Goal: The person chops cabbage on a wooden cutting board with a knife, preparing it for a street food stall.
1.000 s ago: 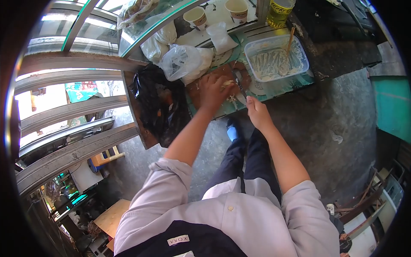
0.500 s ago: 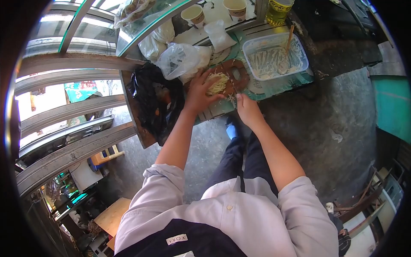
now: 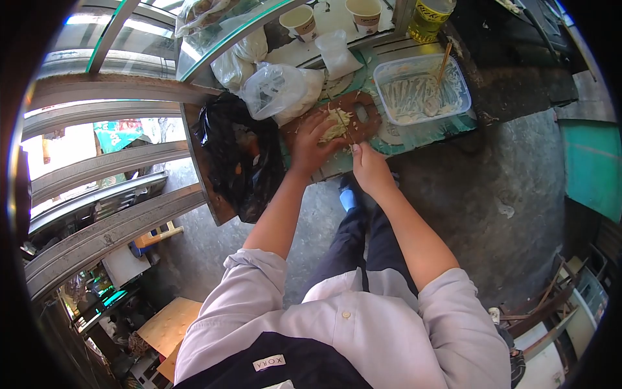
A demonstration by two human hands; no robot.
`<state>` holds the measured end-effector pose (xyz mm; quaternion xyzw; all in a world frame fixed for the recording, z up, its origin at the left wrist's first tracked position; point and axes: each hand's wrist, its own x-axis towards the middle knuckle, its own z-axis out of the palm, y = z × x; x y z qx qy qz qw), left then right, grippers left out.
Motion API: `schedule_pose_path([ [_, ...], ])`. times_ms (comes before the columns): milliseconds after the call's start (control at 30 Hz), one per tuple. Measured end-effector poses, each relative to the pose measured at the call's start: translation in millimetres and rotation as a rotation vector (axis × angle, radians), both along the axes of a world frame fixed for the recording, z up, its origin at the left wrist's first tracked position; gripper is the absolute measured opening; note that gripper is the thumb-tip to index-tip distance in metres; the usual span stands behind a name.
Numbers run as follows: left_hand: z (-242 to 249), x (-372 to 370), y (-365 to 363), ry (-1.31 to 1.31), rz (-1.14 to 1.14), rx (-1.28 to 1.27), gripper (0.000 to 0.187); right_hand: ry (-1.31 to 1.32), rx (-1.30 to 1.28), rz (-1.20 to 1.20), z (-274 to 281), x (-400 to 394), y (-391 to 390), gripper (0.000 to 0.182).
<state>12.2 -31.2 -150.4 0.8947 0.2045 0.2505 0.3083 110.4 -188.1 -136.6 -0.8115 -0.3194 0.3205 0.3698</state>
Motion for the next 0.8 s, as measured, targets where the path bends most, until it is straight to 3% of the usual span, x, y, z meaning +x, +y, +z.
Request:
schedule_pose_path([
  [133, -11, -2, 2, -0.051, -0.028, 0.0, 0.034, -0.049, -0.029, 0.02, -3, 2, -3, 0.034],
  [200, -12, -2, 0, -0.064, 0.007, -0.042, 0.027, -0.067, -0.255, 0.109, 0, 8, 1, 0.036],
  [300, -14, -2, 0, -0.034, 0.042, -0.01, 0.024, -0.048, -0.308, 0.158, 10, 13, 8, 0.038],
  [633, -13, 1, -5, -0.012, 0.091, 0.025, 0.034, -0.025, -0.162, 0.076, 22, 4, 4, 0.036],
  [700, -9, 2, -7, -0.002, 0.151, -0.129, 0.034, -0.046, -0.118, 0.065, 21, 0, 5, 0.034],
  [800, -20, -1, -2, -0.005, 0.095, -0.048, 0.035, -0.097, -0.096, 0.073, 12, -2, 4, 0.036],
])
